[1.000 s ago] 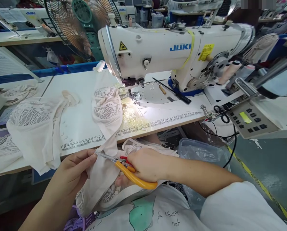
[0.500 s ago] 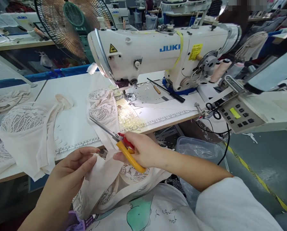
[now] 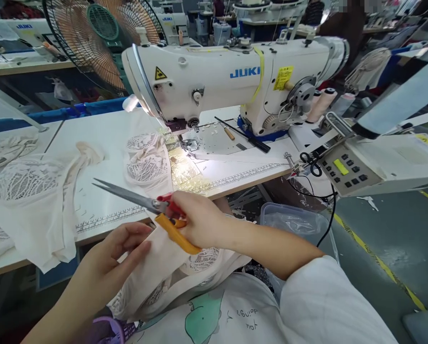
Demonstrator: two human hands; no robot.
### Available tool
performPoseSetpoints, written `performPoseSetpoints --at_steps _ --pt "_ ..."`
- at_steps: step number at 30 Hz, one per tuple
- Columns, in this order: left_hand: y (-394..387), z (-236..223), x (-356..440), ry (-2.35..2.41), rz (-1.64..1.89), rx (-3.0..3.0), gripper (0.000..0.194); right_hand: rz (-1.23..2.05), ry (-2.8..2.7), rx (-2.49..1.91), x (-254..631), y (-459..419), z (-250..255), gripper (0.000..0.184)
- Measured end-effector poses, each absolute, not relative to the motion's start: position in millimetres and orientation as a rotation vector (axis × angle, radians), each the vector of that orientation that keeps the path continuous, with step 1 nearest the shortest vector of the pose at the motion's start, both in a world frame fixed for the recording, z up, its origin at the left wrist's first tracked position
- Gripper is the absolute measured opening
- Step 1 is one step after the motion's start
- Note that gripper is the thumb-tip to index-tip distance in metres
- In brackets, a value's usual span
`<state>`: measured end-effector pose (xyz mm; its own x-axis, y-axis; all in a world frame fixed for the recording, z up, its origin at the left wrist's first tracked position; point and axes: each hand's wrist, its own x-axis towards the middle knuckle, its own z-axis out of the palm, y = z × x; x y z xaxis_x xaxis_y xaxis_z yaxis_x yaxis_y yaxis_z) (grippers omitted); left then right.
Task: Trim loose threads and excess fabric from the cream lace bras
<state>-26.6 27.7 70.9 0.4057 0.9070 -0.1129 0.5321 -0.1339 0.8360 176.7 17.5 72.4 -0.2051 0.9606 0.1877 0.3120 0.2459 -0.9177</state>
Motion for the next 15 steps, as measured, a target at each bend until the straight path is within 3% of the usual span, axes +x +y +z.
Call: performPoseSetpoints --at_steps 5,13,15 --pt "42 62 -56 1.256 0.356 2.221 0.020 0.755 -1.665 -1.325 215 2 71 0.014" --pt "40 84 -40 1.050 0.430 2.400 0.019 0.302 -1.751 -1.661 233 -5 76 0.012" --pt "38 90 -31 0.928 0.381 2.503 0.021 0.385 -1.787 -1.615 222 -6 81 0.013"
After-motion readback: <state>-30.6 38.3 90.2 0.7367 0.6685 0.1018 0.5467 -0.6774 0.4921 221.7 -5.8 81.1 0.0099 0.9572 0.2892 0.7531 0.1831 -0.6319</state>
